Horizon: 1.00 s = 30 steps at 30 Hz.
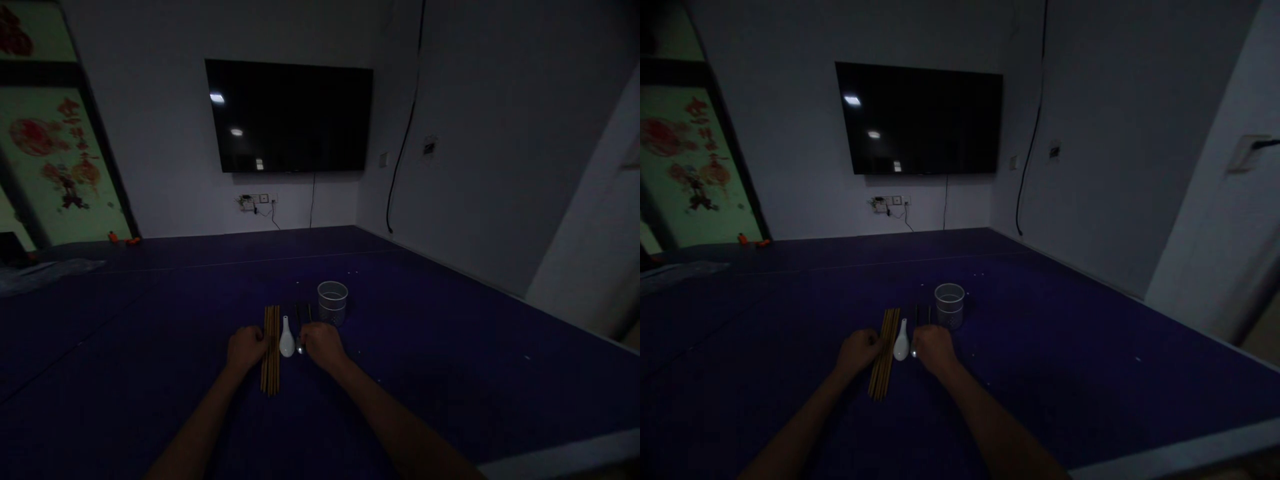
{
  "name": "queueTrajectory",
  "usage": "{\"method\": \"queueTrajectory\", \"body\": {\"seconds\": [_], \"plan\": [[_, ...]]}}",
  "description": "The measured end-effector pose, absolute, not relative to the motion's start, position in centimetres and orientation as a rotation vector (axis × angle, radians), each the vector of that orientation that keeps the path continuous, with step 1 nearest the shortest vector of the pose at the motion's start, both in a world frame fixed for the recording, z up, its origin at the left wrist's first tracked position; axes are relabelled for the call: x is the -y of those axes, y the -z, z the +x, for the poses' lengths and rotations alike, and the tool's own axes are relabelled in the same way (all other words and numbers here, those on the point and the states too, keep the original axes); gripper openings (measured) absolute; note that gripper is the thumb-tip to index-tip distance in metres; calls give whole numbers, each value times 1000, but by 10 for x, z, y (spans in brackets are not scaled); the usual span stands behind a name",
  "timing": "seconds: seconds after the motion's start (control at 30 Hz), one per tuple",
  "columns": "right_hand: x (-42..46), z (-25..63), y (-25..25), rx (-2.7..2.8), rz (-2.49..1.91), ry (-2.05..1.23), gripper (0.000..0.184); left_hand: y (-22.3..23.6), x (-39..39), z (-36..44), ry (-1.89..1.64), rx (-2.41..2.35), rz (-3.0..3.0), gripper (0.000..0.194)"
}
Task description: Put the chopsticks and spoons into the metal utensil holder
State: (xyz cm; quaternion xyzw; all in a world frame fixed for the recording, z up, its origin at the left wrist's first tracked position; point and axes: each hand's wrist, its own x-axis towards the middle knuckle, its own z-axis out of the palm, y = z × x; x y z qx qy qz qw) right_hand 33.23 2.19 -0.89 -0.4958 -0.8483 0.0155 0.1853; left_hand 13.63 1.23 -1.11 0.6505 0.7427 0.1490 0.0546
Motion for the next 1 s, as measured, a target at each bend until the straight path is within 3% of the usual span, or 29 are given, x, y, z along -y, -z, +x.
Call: {"method": "queueTrajectory", "body": {"seconds": [1.0], "plan": [[-25,333,13,2372,-1353,-89,29,-1,-7,139,-142,-2299,2118,45]]}}
